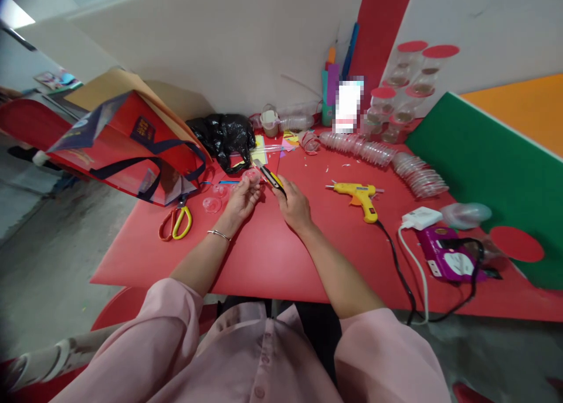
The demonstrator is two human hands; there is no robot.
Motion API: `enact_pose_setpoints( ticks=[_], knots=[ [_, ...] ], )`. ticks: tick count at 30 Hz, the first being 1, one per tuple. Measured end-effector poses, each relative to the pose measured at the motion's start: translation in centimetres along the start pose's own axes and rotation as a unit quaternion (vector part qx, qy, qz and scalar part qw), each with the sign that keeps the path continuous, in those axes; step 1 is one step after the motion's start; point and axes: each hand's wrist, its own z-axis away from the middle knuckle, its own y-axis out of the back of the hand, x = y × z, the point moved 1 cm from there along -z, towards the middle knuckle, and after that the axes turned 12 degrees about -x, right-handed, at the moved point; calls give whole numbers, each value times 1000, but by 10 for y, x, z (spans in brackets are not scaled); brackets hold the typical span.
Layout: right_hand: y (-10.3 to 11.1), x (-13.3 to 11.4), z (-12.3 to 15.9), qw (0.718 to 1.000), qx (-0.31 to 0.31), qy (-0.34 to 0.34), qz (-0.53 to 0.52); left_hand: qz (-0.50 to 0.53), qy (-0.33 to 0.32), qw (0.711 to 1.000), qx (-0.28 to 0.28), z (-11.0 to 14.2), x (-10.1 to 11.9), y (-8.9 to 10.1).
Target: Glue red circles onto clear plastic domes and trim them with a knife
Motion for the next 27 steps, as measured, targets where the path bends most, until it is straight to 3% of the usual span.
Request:
enact_pose_setpoints(
  ticks=[15,22,27],
  knots=[
    [-3,2,3,1000,17,11,23,11,6,1000,-18,-4,-3,6],
    [0,4,2,997,57,-33,46,-3,9,999,-38,0,-4,3],
    [-1,2,5,996,35,18,77,13,-2,1000,-12,0,-1,3]
  ],
)
